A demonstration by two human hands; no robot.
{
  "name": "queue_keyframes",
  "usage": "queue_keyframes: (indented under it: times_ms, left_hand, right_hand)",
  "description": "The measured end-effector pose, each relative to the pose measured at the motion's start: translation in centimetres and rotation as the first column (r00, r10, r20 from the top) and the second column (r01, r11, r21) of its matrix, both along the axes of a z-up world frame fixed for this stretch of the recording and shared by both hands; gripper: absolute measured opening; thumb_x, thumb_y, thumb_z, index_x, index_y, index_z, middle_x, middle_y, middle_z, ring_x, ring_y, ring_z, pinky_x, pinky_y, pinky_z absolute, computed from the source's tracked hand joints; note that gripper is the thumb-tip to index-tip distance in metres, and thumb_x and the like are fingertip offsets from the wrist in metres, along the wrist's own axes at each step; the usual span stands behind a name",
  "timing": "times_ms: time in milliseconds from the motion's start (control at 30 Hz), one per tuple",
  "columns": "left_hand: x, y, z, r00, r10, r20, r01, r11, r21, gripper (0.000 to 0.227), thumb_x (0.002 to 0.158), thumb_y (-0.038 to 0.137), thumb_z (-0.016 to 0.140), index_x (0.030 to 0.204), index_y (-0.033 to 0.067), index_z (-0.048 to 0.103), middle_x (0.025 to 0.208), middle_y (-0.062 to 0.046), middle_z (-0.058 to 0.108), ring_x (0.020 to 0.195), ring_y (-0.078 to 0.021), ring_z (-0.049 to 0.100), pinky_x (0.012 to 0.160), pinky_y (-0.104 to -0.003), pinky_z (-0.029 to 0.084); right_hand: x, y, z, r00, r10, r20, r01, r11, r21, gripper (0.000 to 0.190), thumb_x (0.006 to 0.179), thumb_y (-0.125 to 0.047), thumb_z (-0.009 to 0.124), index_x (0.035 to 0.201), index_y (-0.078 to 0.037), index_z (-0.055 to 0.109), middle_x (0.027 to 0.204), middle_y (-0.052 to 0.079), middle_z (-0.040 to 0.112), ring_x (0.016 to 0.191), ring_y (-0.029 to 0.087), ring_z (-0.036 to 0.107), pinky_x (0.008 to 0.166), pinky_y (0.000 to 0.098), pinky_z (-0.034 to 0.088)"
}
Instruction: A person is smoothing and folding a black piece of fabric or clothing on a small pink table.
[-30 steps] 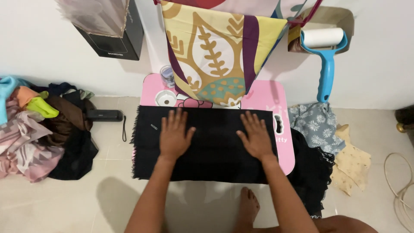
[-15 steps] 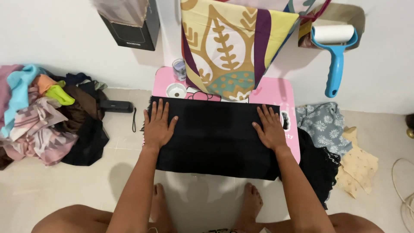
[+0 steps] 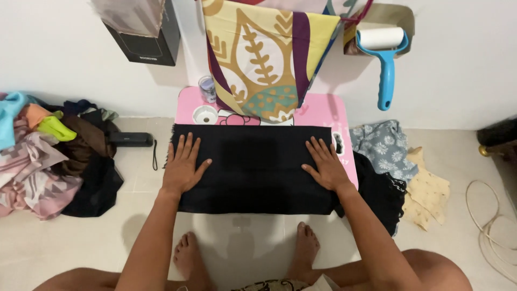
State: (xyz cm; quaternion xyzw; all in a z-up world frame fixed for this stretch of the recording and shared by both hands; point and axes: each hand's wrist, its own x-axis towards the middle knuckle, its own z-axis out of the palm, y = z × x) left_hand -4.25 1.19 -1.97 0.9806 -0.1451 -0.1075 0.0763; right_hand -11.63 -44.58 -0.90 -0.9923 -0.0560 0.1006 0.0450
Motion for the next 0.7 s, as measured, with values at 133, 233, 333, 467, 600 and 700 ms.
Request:
queue_keyframes:
  times_ms: [133, 233, 333, 467, 600, 700]
  left_hand:
    - [0.2, 0.1, -0.2, 1.0, -0.002, -0.024, 0.003, 0.999, 0.035, 0.086, 0.099, 0.079, 0.016, 0.165, 0.0245, 0.016, 0.174, -0.001, 0.004, 0.16, -0.0246, 0.0, 0.13, -0.052, -0.003]
    - [-0.4, 0.2, 1.1, 1.0, -0.028, 0.008, 0.029, 1.0, -0.011, 0.085, 0.1, 0.077, 0.021, 0.165, 0.021, 0.017, 0.174, -0.004, 0.004, 0.16, -0.0259, -0.001, 0.129, -0.052, -0.008]
    - [-0.7, 1.2, 0.9, 0.999, -0.037, -0.006, 0.037, 0.999, 0.001, 0.083, 0.101, 0.075, 0.022, 0.165, 0.0209, 0.019, 0.175, -0.003, 0.004, 0.16, -0.0246, 0.0, 0.129, -0.053, -0.007]
    - [-0.1, 1.4, -0.9, 1.0, -0.029, -0.006, 0.029, 1.0, 0.01, 0.084, 0.101, 0.077, 0.019, 0.165, 0.0227, 0.017, 0.174, -0.001, 0.007, 0.16, -0.0223, 0.0, 0.129, -0.053, -0.01]
    - [-0.5, 1.8, -0.6, 0.999, -0.028, 0.027, 0.028, 0.999, 0.017, 0.084, 0.101, 0.076, 0.02, 0.165, 0.0215, 0.017, 0.174, -0.002, 0.007, 0.16, -0.0228, 0.001, 0.129, -0.053, -0.01]
    - [-1.1, 2.3, 0.3, 0.995, -0.02, 0.099, 0.026, 0.998, -0.058, 0.078, 0.104, 0.069, 0.027, 0.162, 0.0173, 0.027, 0.173, -0.005, 0.014, 0.16, -0.0248, 0.008, 0.13, -0.053, -0.004]
  right_hand:
    - [0.1, -0.2, -0.1, 1.0, 0.0, -0.031, 0.0, 1.0, -0.015, 0.083, 0.098, -0.075, 0.029, 0.166, -0.03, 0.012, 0.173, -0.002, 0.01, 0.158, 0.025, 0.009, 0.129, 0.0496, 0.002]
    - [-0.6, 0.0, 1.7, 0.999, -0.008, -0.037, 0.007, 1.0, -0.016, 0.089, 0.096, -0.077, 0.034, 0.166, -0.028, 0.011, 0.173, 0.001, 0.01, 0.159, 0.026, 0.009, 0.13, 0.0494, 0.002]
    - [-1.5, -1.2, 1.3, 0.994, -0.078, -0.074, 0.078, 0.997, -0.007, 0.086, 0.098, -0.077, 0.029, 0.166, -0.029, 0.012, 0.174, 0.0, 0.007, 0.159, 0.025, 0.006, 0.129, 0.0505, -0.001]
    - [-1.0, -1.5, 0.9, 0.993, -0.075, -0.09, 0.073, 0.997, -0.031, 0.086, 0.098, -0.077, 0.027, 0.166, -0.029, 0.008, 0.174, 0.0, 0.005, 0.159, 0.026, 0.005, 0.129, 0.0525, -0.003]
    - [-1.9, -1.2, 2.8, 0.993, -0.113, 0.025, 0.111, 0.992, 0.067, 0.081, 0.101, -0.068, 0.034, 0.164, -0.02, 0.019, 0.17, 0.008, 0.017, 0.156, 0.031, 0.016, 0.128, 0.055, 0.006]
    - [-1.9, -2.8, 1.6, 0.924, -0.233, 0.303, 0.154, 0.953, 0.262, 0.06, 0.102, -0.048, 0.054, 0.149, -0.01, 0.047, 0.155, 0.014, 0.045, 0.142, 0.035, 0.041, 0.119, 0.0525, 0.029]
